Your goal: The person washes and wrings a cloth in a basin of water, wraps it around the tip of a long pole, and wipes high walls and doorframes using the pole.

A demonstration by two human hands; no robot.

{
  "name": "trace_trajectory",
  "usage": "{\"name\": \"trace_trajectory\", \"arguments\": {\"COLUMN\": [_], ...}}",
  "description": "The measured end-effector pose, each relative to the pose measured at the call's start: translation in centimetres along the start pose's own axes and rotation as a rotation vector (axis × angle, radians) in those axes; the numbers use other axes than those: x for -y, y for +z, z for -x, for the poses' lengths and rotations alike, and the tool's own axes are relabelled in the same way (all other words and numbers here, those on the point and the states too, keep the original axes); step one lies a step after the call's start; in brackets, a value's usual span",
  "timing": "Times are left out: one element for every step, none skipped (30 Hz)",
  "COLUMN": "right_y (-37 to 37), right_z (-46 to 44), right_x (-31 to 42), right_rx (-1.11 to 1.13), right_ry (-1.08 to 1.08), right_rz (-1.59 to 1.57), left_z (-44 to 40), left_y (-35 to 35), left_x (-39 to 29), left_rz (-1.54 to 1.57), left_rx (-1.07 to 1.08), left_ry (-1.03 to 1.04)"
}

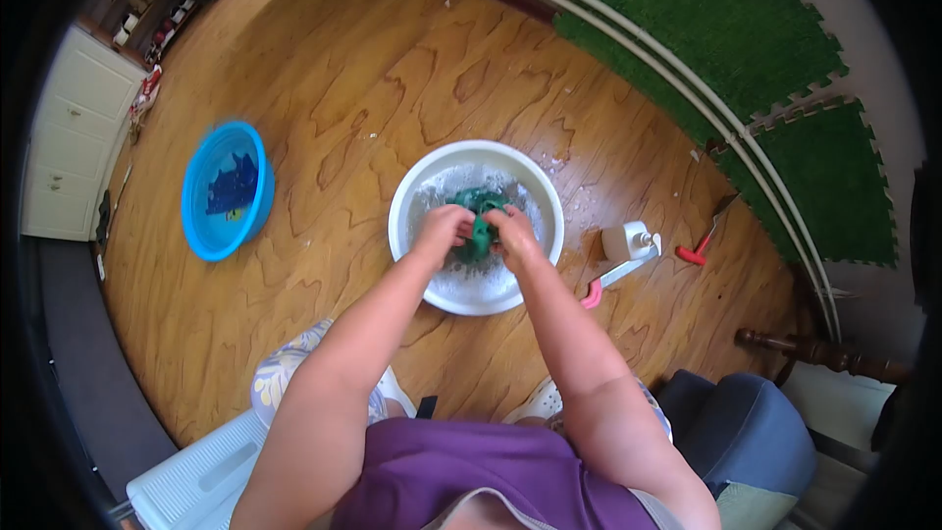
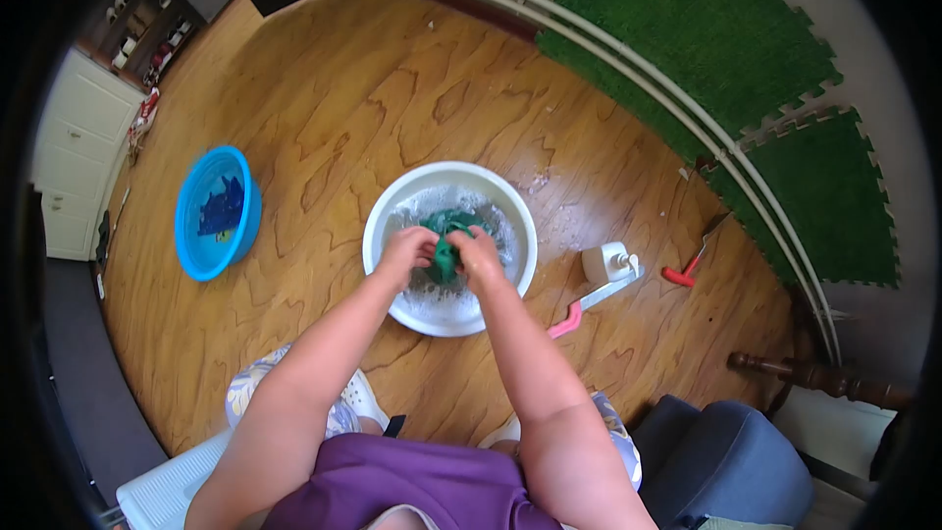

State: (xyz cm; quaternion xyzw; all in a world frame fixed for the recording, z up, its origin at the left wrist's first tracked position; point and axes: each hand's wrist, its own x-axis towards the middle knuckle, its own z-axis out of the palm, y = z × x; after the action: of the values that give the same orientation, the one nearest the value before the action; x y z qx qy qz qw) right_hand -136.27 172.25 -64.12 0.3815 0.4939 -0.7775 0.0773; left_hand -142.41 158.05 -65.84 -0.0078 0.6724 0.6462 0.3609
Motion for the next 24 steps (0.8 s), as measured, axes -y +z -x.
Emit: {"name": "trace_trajectory", "arguments": {"right_y": [0.4, 1.1, 1.8, 2.3, 2.7, 2.9, 3.0, 2.8, 2.4, 1.5, 0.3, -1.1, -1.9, -2.4, -2.3, -1.8, -1.2, -0.8, -0.7, -2.2, -2.1, -1.9, -2.1, -2.4], "right_z": [0.2, 0.7, 1.3, 1.9, 2.5, 3.6, 3.9, 4.2, 4.4, 4.4, 4.0, 3.0, 2.0, 1.1, 1.2, 1.4, 1.4, 0.6, -0.5, -3.2, -2.4, -1.4, -1.7, -1.9], "right_x": [0.6, 1.1, 1.7, 2.3, 3.2, 4.4, 5.1, 5.6, 5.9, 6.5, 6.3, 5.7, 4.8, 3.4, 2.4, 1.2, 0.0, -1.5, -3.0, -5.6, -4.5, -3.2, -3.4, -3.5], "right_rx": [0.051, 0.11, 0.17, 0.279, 0.389, 0.491, 0.493, 0.582, 0.669, 0.706, 0.705, 0.732, 0.759, 0.728, 0.73, 0.554, 0.373, 0.349, 0.322, 0.426, 0.263, 0.101, 0.087, 0.095], "right_ry": [-0.034, -0.088, -0.142, -0.132, -0.121, -0.124, -0.131, -0.177, -0.222, -0.228, -0.229, -0.161, -0.096, -0.084, -0.088, 0.035, 0.157, 0.184, 0.182, 0.173, 0.166, 0.161, 0.14, 0.132], "right_rz": [0.003, 0.009, 0.018, -0.048, -0.114, -0.118, -0.115, -0.2, -0.287, -0.262, -0.263, -0.375, -0.484, -0.579, -0.58, -0.687, -0.79, -0.693, -0.72, -0.814, -0.792, -0.756, -0.763, -0.774], "left_z": [-0.2, -0.5, -1.0, -1.3, -1.9, -1.4, -1.0, -0.9, -0.8, -0.6, -0.5, -0.6, -0.6, -0.4, -0.9, -1.5, -1.7, -0.7, 0.8, 1.7, 3.4, 3.4, 6.1, 7.6], "left_y": [-0.9, -1.5, -2.1, -2.3, -2.3, -2.0, -1.8, -1.8, -1.8, -1.9, -1.7, -1.3, -0.9, -0.5, 0.2, 1.3, 2.5, 4.1, 6.0, 7.2, 8.6, 9.1, 10.7, 11.6], "left_x": [-0.3, -0.3, 0.2, 0.8, 2.1, 1.6, 1.2, 0.6, 0.0, -0.6, -1.4, -2.3, -3.3, -4.2, -3.5, -2.0, -0.9, -0.8, -1.0, -0.1, -0.3, 2.0, -0.1, -0.6], "left_rz": [0.147, 0.145, 0.111, 0.078, 0.208, 0.31, 0.412, 0.413, 0.547, 0.68, 0.678, 0.755, 0.832, 0.87, 0.867, 0.857, 0.845, 0.812, 0.599, 0.295, -0.226, -0.604, -0.676, -0.744], "left_rx": [-0.121, -0.114, -0.165, -0.217, -0.177, -0.051, 0.076, 0.077, 0.081, 0.085, 0.086, 0.009, -0.067, -0.032, -0.03, -0.052, -0.073, -0.05, -0.059, -0.01, -0.099, -0.128, -0.128, -0.119], "left_ry": [-0.105, -0.091, -0.146, -0.203, -0.156, -0.176, -0.199, -0.195, -0.252, -0.311, -0.311, -0.318, -0.32, -0.363, -0.36, -0.311, -0.264, -0.194, -0.058, 0.087, 0.21, 0.499, 0.418, 0.497]}}
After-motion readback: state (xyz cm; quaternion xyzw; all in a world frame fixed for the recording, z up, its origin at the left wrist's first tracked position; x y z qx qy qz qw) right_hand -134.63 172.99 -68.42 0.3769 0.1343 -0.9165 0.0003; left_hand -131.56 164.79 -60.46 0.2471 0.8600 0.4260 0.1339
